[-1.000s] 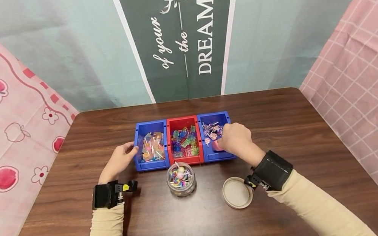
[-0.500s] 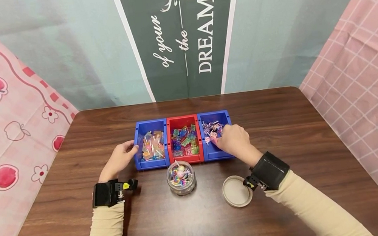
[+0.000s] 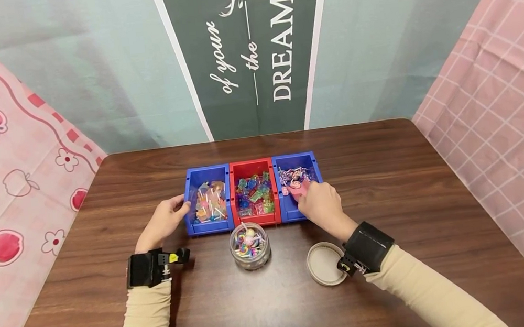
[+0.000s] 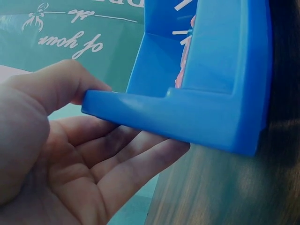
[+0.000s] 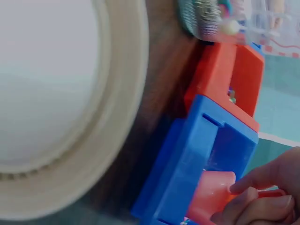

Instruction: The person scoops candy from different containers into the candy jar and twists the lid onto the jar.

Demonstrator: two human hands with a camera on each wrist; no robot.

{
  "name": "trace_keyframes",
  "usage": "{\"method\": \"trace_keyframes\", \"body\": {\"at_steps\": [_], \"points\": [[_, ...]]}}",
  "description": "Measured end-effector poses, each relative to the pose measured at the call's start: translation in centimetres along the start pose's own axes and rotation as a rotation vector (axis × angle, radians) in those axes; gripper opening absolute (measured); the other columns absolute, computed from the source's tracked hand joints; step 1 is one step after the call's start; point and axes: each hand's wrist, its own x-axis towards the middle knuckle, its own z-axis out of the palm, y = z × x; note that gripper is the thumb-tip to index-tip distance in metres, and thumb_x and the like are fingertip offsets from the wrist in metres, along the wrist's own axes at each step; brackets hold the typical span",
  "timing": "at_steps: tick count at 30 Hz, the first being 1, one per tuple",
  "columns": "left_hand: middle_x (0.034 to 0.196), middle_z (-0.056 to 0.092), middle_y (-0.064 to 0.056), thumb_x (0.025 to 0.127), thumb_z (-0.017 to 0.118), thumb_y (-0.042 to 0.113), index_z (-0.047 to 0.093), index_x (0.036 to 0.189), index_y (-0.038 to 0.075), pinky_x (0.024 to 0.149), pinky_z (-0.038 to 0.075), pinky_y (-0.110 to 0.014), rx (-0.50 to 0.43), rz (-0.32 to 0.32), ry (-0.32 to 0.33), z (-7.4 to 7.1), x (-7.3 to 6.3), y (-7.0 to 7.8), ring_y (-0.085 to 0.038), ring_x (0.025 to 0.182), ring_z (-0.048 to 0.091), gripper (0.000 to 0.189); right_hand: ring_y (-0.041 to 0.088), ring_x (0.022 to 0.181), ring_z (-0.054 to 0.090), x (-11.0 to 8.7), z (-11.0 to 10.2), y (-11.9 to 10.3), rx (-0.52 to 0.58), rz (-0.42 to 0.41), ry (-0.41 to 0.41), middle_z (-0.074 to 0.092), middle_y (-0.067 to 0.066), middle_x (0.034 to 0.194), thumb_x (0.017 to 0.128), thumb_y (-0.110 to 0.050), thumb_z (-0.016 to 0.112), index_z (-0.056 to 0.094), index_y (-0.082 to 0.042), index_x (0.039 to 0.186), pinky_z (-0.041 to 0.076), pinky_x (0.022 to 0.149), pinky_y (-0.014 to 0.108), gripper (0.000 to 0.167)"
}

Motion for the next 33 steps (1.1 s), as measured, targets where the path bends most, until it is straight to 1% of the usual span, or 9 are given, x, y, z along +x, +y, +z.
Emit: {"method": "trace_keyframes", "body": {"at_steps": [3,7,13,16,22,25,29,31,33], "points": [[0.108,0.068,-0.023,0.098,0.048,0.013,0.051,0.133,-0.009,0.074,0.047,-0.026,0.008,0.007,0.002,0.0,0.1,-0.1,-0.02,0.086,0.058,0.042,0.034,0.058,0.056,-0.3,0.5,0.3,0.029,-0.001,0.011,0.057,0.018,0.061,0.081,-0.016,0.056,0.051,-0.002,0.062,0.04,0.046,0.039,0.024],[0.11,0.068,-0.024,0.098,0.049,0.013,0.051,0.133,-0.009,0.077,0.049,-0.029,0.014,0.009,0.008,-0.1,0.1,-0.1,-0.021,0.087,0.059,0.042,0.034,0.059,0.056,-0.6,0.7,0.6,0.068,-0.004,0.019,0.056,0.018,0.062,0.083,-0.016,0.055,0.052,0.0,0.065,0.042,0.05,0.042,0.024],[0.111,0.067,-0.024,0.098,0.048,0.015,0.05,0.134,-0.01,0.078,0.05,-0.03,0.016,-0.01,0.004,0.0,0.0,0.0,-0.022,0.088,0.059,0.043,0.031,0.057,0.053,-0.9,-0.6,0.8,0.033,0.01,-0.005,0.051,0.011,0.057,0.082,-0.021,0.059,0.047,-0.005,0.058,0.038,0.048,0.037,0.031],[0.111,0.067,-0.025,0.098,0.048,0.015,0.049,0.134,-0.01,0.077,0.05,-0.03,0.011,-0.017,0.001,0.1,-0.1,0.1,-0.022,0.088,0.059,0.044,0.028,0.057,0.051,-1.0,-2.0,0.6,-0.02,0.012,-0.056,0.046,0.008,0.056,0.081,-0.023,0.062,0.044,-0.008,0.054,0.035,0.046,0.033,0.036],[0.11,0.067,-0.024,0.098,0.048,0.015,0.051,0.133,-0.009,0.078,0.05,-0.029,-0.002,-0.018,0.003,0.1,-0.1,0.0,-0.021,0.088,0.059,0.042,0.026,0.061,0.048,-0.7,-4.5,-0.5,-0.121,0.021,-0.17,0.047,0.01,0.063,0.077,-0.02,0.057,0.042,-0.01,0.056,0.035,0.046,0.034,0.028],[0.108,0.067,-0.023,0.098,0.048,0.014,0.052,0.132,-0.008,0.077,0.05,-0.029,-0.005,-0.018,0.003,0.1,0.0,0.0,-0.021,0.087,0.059,0.041,0.023,0.061,0.046,-0.1,-5.4,-1.0,-0.154,0.017,-0.243,0.042,0.005,0.062,0.079,-0.029,0.061,0.039,-0.012,0.056,0.034,0.047,0.032,0.036],[0.109,0.067,-0.024,0.098,0.048,0.015,0.052,0.132,-0.009,0.078,0.052,-0.03,-0.008,-0.021,0.0,0.1,-0.1,0.0,-0.022,0.088,0.059,0.041,0.023,0.064,0.048,1.0,-6.4,-1.4,-0.204,0.016,-0.35,0.044,0.005,0.065,0.078,-0.032,0.066,0.046,-0.009,0.062,0.037,0.049,0.032,0.034],[0.109,0.067,-0.024,0.098,0.048,0.015,0.052,0.132,-0.009,0.079,0.052,-0.03,-0.011,-0.022,-0.001,0.1,-0.1,0.0,-0.022,0.088,0.059,0.041,0.023,0.066,0.049,1.5,-6.8,-1.6,-0.225,0.012,-0.394,0.046,0.006,0.068,0.077,-0.024,0.065,0.051,-0.006,0.068,0.038,0.05,0.033,0.025],[0.108,0.067,-0.024,0.098,0.048,0.014,0.053,0.131,-0.008,0.077,0.051,-0.029,-0.013,-0.02,0.0,0.0,-0.1,0.1,-0.021,0.087,0.059,0.04,0.023,0.067,0.049,2.0,-7.0,-1.8,-0.236,0.007,-0.434,0.046,0.007,0.069,0.078,-0.025,0.067,0.055,-0.002,0.074,0.039,0.052,0.032,0.026]]}}
